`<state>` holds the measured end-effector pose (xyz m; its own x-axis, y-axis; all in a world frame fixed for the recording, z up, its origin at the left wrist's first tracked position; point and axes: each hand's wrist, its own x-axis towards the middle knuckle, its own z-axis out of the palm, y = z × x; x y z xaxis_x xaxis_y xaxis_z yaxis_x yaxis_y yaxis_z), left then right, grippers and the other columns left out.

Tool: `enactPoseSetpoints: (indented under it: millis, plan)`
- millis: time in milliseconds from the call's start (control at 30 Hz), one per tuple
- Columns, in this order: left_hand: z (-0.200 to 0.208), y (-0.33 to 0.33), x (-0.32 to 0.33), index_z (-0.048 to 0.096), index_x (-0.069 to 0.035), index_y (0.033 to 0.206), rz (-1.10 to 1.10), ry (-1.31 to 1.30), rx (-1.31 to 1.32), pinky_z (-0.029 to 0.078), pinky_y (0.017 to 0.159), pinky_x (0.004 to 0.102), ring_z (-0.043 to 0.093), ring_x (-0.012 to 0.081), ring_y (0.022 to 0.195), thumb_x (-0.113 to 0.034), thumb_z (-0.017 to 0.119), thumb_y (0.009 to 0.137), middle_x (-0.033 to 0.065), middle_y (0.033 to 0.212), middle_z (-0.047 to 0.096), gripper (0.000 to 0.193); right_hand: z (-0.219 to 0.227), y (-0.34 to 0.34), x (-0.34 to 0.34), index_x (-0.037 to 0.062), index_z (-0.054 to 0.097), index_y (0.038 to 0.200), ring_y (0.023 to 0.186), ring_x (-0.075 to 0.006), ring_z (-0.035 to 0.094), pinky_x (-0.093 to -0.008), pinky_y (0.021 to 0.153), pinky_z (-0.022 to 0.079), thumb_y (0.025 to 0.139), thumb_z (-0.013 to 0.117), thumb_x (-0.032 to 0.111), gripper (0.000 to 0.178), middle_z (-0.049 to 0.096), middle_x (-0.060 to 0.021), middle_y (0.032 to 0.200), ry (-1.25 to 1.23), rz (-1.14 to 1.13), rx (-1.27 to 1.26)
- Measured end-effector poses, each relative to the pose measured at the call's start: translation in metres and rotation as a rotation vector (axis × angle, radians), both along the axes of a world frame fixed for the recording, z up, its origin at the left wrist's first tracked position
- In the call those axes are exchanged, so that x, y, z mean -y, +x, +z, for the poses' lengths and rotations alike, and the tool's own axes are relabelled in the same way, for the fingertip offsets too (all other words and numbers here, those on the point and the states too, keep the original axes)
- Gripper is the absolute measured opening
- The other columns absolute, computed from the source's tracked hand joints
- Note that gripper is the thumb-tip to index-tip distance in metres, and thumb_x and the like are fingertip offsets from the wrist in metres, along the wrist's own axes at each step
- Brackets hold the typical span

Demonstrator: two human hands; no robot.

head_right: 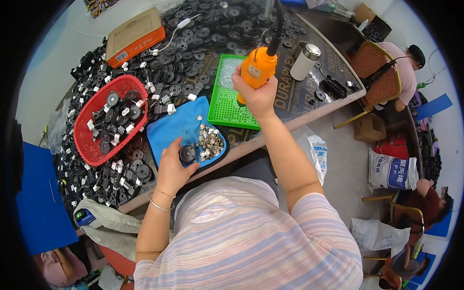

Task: Assembling small electronic toy components using an electric screwdriver at a factory workbench.

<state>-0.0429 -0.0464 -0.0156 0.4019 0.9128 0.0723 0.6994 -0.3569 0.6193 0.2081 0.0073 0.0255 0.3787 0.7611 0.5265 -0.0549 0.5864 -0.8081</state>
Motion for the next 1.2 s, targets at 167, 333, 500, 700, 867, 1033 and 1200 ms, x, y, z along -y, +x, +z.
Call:
enactPoseSetpoints:
  millis: [167, 333, 500, 700, 867, 1033, 1200]
  plan:
    - [-0.003, 0.005, 0.001, 0.046, 0.004, 0.121, 0.031, 0.004, 0.017, 0.044, 0.084, 0.0398, 0.052, 0.0352, 0.095, -0.013, 0.081, 0.058, 0.0186, 0.106, 0.058, 0.074, 0.001, 0.000, -0.001, -0.0015, 0.053, 0.093, 0.061, -0.0130, 0.058, -0.0256, 0.058, 0.049, 0.074, 0.063, -0.001, 0.022, 0.060, -0.0102, 0.079, -0.006, 0.012, 0.001]
    - [-0.013, 0.004, 0.001, 0.048, 0.003, 0.118, 0.046, 0.086, 0.078, 0.044, 0.082, 0.0389, 0.052, 0.0335, 0.094, -0.019, 0.083, 0.056, 0.0169, 0.104, 0.058, 0.075, 0.002, 0.000, -0.002, -0.0015, 0.053, 0.093, 0.059, -0.0130, 0.057, -0.0255, 0.057, 0.048, 0.074, 0.063, -0.002, 0.021, 0.060, -0.0095, 0.077, -0.005, 0.006, 0.015]
    - [-0.017, -0.001, 0.001, 0.050, 0.002, 0.115, 0.048, 0.087, 0.187, 0.044, 0.082, 0.0379, 0.052, 0.0316, 0.093, -0.021, 0.082, 0.058, 0.0149, 0.101, 0.058, 0.069, 0.000, 0.001, 0.000, -0.0013, 0.052, 0.090, 0.059, -0.0132, 0.057, -0.0253, 0.055, 0.046, 0.074, 0.062, -0.003, 0.019, 0.058, -0.0085, 0.074, -0.025, 0.041, 0.044]
    - [-0.026, -0.006, -0.002, 0.057, 0.000, 0.107, 0.046, 0.083, 0.258, 0.046, 0.080, 0.0334, 0.056, 0.0275, 0.089, -0.016, 0.080, 0.063, 0.0128, 0.096, 0.060, 0.053, 0.006, -0.003, -0.001, -0.0010, 0.052, 0.091, 0.059, -0.0142, 0.056, -0.0261, 0.055, 0.046, 0.074, 0.061, -0.003, 0.020, 0.058, -0.0093, 0.075, -0.027, 0.004, 0.079]
    - [-0.029, -0.006, -0.003, 0.061, 0.000, 0.099, 0.063, 0.067, 0.286, 0.043, 0.076, 0.0359, 0.053, 0.0296, 0.085, -0.019, 0.080, 0.062, 0.0116, 0.091, 0.060, 0.045, 0.026, -0.024, 0.015, -0.0002, 0.051, 0.094, 0.061, -0.0166, 0.056, -0.0282, 0.056, 0.046, 0.076, 0.061, 0.001, 0.021, 0.057, -0.0131, 0.081, 0.005, 0.194, -0.063]
    - [-0.031, -0.007, -0.003, 0.061, -0.001, 0.101, 0.054, 0.054, 0.303, 0.044, 0.075, 0.0343, 0.053, 0.0282, 0.083, -0.020, 0.081, 0.061, 0.0110, 0.090, 0.060, 0.049, 0.029, -0.083, 0.033, -0.0003, 0.050, 0.096, 0.063, -0.0148, 0.054, -0.0243, 0.056, 0.047, 0.075, 0.060, 0.000, 0.024, 0.056, -0.0129, 0.086, -0.009, 0.494, -0.085]
    - [-0.032, -0.008, -0.002, 0.061, 0.000, 0.101, 0.054, 0.051, 0.292, 0.044, 0.073, 0.0344, 0.052, 0.0283, 0.082, -0.020, 0.081, 0.061, 0.0108, 0.089, 0.060, 0.049, 0.023, -0.100, 0.028, -0.0003, 0.050, 0.096, 0.068, -0.0121, 0.055, -0.0237, 0.056, 0.047, 0.076, 0.061, -0.004, 0.023, 0.055, -0.0106, 0.086, -0.059, 0.579, 0.006]
